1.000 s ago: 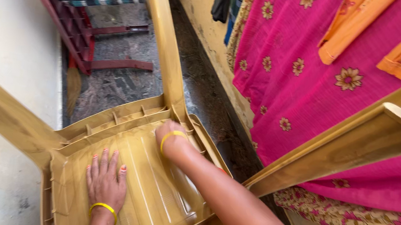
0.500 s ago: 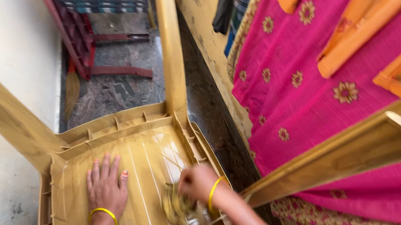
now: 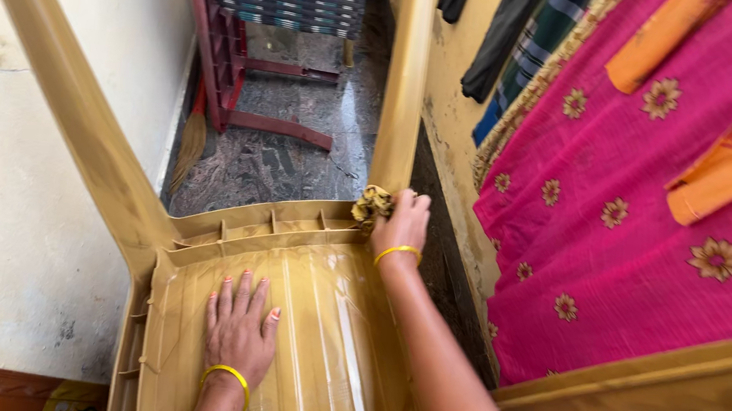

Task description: The person cleans the underside and legs of a plastic chair using a cloth.

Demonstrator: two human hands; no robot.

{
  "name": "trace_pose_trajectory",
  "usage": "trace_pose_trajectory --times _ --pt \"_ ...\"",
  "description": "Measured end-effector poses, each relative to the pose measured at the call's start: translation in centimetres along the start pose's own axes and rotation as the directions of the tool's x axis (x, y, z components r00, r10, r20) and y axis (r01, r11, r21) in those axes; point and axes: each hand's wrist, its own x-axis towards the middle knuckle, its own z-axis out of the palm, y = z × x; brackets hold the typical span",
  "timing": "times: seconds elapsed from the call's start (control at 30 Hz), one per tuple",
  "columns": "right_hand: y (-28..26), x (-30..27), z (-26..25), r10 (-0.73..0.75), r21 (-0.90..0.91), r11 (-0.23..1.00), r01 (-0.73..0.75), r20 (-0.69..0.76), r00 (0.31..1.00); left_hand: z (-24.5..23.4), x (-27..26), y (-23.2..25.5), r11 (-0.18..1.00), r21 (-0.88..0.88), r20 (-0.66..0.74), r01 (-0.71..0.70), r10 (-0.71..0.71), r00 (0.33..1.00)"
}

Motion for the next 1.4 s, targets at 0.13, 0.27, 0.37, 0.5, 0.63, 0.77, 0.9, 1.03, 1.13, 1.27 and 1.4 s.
trace_pose_trajectory --times 0.13,0.27,0.37,0.5,0.63,0.77,0.9,1.03,1.13,1.27,1.4 --pt "-2.0 4.0 -1.0 -0.218 0.027 0.974 0.227 -0.188 0.958 -0.7 0.3 0.3 1.000 0.004 0.038 0.019 -0.019 0.999" --pt "-6.3 13.5 -3.2 -0.477 -0.056 0.867 0.496 -0.384 0.791 -1.0 0.3 0.4 1.000 -0.001 0.050 0.017 -0.017 0.999" --pt "-9.4 21.8 -5.5 -0.585 -0.102 0.801 0.589 -0.342 0.736 -0.9 0.2 0.4 1.000 -0.018 0.046 0.017 -0.016 0.999" --pt "-12.1 28.7 -6.9 -0.643 -0.152 0.764 0.627 -0.262 0.719 -1.0 0.6 0.3 1.000 -0.029 0.029 0.012 -0.011 1.000" --pt "-11.5 26.1 -6.3 -0.641 -0.163 0.763 0.626 -0.309 0.702 -1.3 0.4 0.5 0.998 -0.054 0.042 0.031 -0.028 0.999" --pt "-7.5 19.4 -5.2 -0.594 -0.090 0.800 0.593 -0.255 0.763 -1.2 0.3 0.4 0.999 -0.035 0.078 0.035 -0.033 0.996" --pt "-2.5 11.9 -3.2 -0.495 -0.084 0.869 0.488 -0.111 0.862 -1.4 0.1 0.6 0.997 -0.062 0.088 0.048 -0.043 0.995" --pt "2.0 4.7 -1.2 -0.358 -0.119 0.920 0.372 0.123 0.925 -2.1 0.2 0.8 0.997 -0.043 0.120 0.062 -0.056 0.991" --pt "3.9 1.2 -0.8 -0.129 -0.192 0.961 0.198 0.320 0.939 -2.1 0.0 0.7 0.997 -0.043 0.136 0.061 -0.055 0.989" --pt "6.4 0.4 -1.5 0.221 -0.240 0.964 -0.116 0.472 0.854 -1.9 -0.2 0.6 0.998 -0.049 0.100 0.045 -0.040 0.994" --pt "10.4 -0.2 1.3 0.066 -0.290 0.946 0.147 0.614 0.787 -1.8 0.0 0.5 0.997 -0.059 0.095 0.045 -0.039 0.995"
